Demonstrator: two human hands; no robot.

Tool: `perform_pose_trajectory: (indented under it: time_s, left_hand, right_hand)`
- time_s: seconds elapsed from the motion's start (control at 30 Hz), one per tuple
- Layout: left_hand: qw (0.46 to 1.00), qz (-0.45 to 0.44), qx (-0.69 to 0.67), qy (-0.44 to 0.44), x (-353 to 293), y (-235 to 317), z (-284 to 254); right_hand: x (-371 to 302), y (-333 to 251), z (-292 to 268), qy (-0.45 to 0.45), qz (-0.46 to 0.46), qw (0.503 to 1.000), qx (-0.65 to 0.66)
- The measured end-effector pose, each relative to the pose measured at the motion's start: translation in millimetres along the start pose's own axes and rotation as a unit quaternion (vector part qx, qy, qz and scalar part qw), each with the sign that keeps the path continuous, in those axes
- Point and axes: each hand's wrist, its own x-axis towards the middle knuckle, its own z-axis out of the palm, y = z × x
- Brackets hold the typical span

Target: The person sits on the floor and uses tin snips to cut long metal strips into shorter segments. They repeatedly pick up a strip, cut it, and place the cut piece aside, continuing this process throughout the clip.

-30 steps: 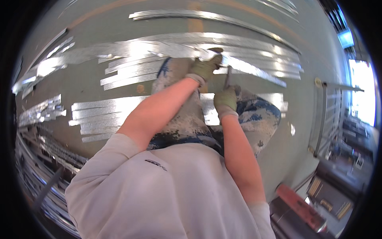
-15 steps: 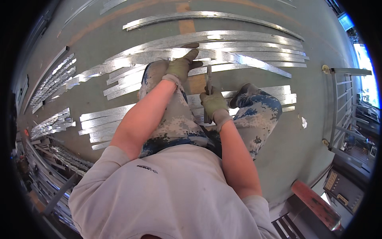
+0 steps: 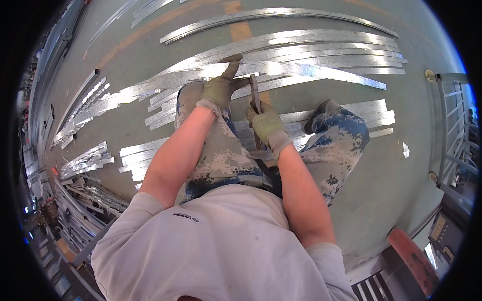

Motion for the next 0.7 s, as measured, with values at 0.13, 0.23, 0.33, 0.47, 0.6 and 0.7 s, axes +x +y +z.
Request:
perform_pose_trajectory:
  time_s: [0.13, 0.23, 0.33, 0.47, 0.6, 0.7]
  left_hand:
    - [0.939, 0.007, 0.343, 0.013, 0, 1, -1]
    - [0.988, 0.014, 0.152, 0.001, 6, -18, -2]
    - [0.903, -0.072, -0.424, 0.013, 8, -2, 8]
    - [0.874, -0.061, -0.483, 0.017, 1, 10, 8]
    - [0.856, -0.058, -0.514, 0.012, 1, 13, 7]
    - [0.848, -0.047, -0.528, -0.003, -1, 13, 6]
  right_hand:
    - [0, 0, 0, -0.012, 0.009, 0.999, 0.049]
    - [0, 0, -1, -0.017, 0.022, 0.998, 0.052]
    - [1, 0, -2, -0.024, 0.033, 0.996, 0.074]
    - [0, -1, -6, -0.032, 0.035, 0.994, 0.100]
    - [1, 1, -10, -0.050, 0.036, 0.986, 0.153]
    - [-4, -1, -15, -0.076, 0.034, 0.977, 0.194]
